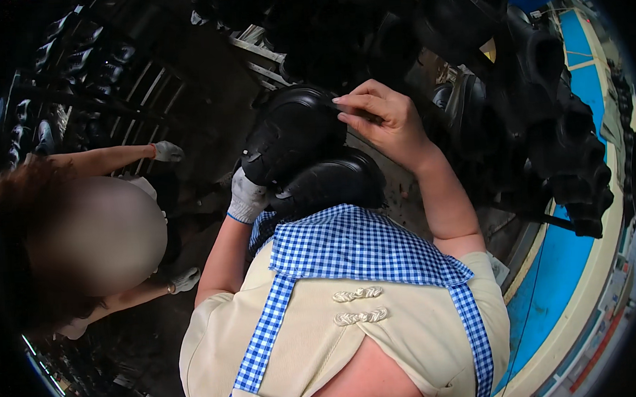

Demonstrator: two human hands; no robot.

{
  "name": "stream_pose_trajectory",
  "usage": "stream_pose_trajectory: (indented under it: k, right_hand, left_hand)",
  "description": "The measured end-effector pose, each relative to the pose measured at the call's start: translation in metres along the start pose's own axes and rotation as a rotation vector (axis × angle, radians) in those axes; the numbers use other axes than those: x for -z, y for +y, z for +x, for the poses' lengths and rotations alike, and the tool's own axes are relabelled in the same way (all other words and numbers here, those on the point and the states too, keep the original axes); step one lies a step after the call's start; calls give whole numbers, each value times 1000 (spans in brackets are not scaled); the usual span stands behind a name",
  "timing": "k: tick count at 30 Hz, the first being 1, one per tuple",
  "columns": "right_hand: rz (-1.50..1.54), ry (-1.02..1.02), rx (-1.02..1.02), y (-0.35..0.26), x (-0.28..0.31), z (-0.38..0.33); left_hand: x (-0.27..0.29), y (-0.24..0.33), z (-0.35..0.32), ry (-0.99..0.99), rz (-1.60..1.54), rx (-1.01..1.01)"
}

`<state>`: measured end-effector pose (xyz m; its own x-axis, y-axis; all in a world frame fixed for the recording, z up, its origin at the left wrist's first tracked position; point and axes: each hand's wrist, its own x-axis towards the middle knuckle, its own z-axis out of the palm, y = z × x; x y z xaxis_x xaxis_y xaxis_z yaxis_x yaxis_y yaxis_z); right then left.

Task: The person uses a small knife to trim excess material from the soles and edges of black shoes. They pick up shoes from a rack, scrape the surfaces, and place them back on the rack or a nearby table.

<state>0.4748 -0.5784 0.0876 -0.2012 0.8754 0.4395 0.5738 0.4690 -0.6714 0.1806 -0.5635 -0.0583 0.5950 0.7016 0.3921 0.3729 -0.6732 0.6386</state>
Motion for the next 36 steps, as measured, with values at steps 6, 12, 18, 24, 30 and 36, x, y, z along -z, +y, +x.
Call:
stream_pose_trajectory:
  k: [6,12,18,24,30,36]
  right_hand:
    - [-280,-98,245,-14,8,31]
    - [-560,-309,322,-33,22,37]
    - [-703,-526,285,-42,16,47]
    - [-636,-501,296,-26,6,49]
    - [-198,-361,144,1,-3,38]
    - [240,-219,-118,32,-19,12]
  left_hand:
    - [27,10,25,7,-410,270]
    - [39,-1,19,-103,134,5]
    - [47,-4,19,-148,221,-28]
    - [43,-11,9,-165,138,66]
    - [36,-18,0,-102,178,-14]
    - [25,-34,-11,-97,89,41]
